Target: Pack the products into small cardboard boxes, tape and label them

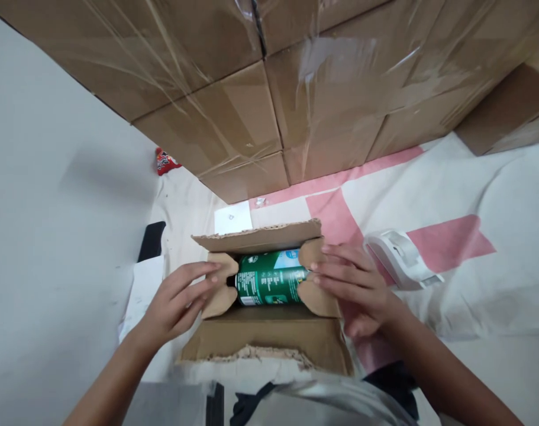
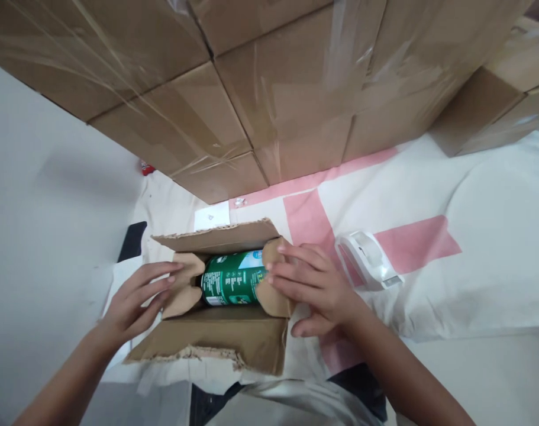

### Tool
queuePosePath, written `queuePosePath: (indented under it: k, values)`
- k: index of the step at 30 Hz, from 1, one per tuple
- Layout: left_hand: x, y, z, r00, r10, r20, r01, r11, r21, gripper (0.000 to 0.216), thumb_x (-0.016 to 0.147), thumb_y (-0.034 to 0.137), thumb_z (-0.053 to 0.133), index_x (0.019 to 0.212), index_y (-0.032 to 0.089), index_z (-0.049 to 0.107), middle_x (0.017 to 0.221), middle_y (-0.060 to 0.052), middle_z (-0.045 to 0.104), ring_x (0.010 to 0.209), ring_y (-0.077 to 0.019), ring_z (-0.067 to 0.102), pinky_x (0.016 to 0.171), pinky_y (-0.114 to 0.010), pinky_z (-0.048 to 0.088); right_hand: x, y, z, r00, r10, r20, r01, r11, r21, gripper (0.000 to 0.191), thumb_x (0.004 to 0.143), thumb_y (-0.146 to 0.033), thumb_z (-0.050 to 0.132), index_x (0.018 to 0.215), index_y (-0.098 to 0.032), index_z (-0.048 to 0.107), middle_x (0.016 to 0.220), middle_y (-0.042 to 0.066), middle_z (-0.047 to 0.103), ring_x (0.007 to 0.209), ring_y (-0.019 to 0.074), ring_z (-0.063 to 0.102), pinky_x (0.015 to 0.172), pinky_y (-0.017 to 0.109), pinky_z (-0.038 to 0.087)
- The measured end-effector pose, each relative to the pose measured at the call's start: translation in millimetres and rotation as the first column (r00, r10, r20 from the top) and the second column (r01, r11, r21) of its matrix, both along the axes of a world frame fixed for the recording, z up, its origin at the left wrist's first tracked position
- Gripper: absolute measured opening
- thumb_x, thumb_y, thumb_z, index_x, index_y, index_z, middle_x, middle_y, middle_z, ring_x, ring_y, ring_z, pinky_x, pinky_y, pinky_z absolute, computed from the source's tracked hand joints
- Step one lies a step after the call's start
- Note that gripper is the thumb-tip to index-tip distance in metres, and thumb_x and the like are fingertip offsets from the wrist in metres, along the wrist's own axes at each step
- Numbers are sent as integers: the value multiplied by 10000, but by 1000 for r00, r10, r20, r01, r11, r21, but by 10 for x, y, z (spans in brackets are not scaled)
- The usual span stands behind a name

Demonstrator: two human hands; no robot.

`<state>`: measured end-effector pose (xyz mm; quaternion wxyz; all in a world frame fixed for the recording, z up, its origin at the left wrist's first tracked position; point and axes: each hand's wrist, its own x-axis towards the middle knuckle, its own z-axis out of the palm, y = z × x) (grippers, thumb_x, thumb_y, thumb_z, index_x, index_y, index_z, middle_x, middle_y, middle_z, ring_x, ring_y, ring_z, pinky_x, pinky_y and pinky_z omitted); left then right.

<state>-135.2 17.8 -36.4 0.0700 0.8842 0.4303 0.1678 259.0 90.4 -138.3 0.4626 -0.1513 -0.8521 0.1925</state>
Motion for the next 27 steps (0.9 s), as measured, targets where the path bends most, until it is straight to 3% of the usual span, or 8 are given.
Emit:
queuePosePath:
  k: [4,8,12,14,16,19,22,27]
  values:
    - [-95,-120,-6,999,-12,-37,10,997,-73,660,945,80,469,1537,367,419,1444,-82,647,1482,-308,466,1130,-557,494,-60,43,132,999,-11,-41,15,996,83,681,936,-705,531,1369,-191,640,1215,142,746,1306,365,582,1014,543,502]
    - [-23,-221,2,983,150,105,-122,965,-234,854,981,414,558,1662,340,48,1705,-187,263,1598,-392,217,1170,-679,398,-128,10,101,996,-66,-61,72,993,99,594,956,-685,511,1290,-220,668,1325,149,661,1319,376,544,1031,575,503]
    - [217,-152,-151,876,335,346,-173,889,-424,1044,975,631,505,1606,300,-257,1716,-274,80,1579,-380,282,1119,-636,474,-215,-61,155,979,-176,-104,168,982,-89,585,916,-640,543,1402,-316,578,1548,115,442,1446,426,411,1137,682,397]
    - [285,-51,-237,817,373,440,-196,897,-397,1015,980,551,562,1619,352,-201,1649,-251,267,1516,-359,404,1087,-618,516,-234,-79,205,976,-197,-93,175,963,-205,780,889,-615,562,1579,-316,357,1650,121,312,1529,433,301,1179,690,348]
    - [284,45,-275,841,323,433,-194,929,-316,843,983,424,604,1647,396,86,1502,-172,445,1453,-333,474,1091,-576,531,-225,-67,241,984,-164,-62,144,958,-249,949,876,-611,578,1654,-267,157,1679,150,282,1563,424,244,1211,685,302]
    - [217,84,-214,953,186,238,-155,978,-143,510,979,248,609,1452,425,536,1391,-80,532,1444,-314,459,1154,-569,470,-202,8,268,997,-71,4,70,982,-173,798,898,-621,566,1582,-267,359,1532,140,518,1525,417,322,1217,686,268]
    - [208,-13,-95,991,131,-13,-131,991,-13,524,994,292,587,1494,415,494,1473,-77,548,1467,-344,424,1213,-656,317,-241,89,315,998,-56,34,59,995,-81,611,940,-645,497,1408,-261,581,1376,126,642,1478,424,387,1174,685,314]
    - [350,-203,-131,960,131,-246,-111,989,93,797,977,711,408,1630,266,306,1625,-191,407,1517,-420,359,1232,-657,186,-144,-316,274,950,-295,101,306,945,-113,570,964,-516,486,1477,-269,522,1464,134,563,1431,424,444,1119,662,387]
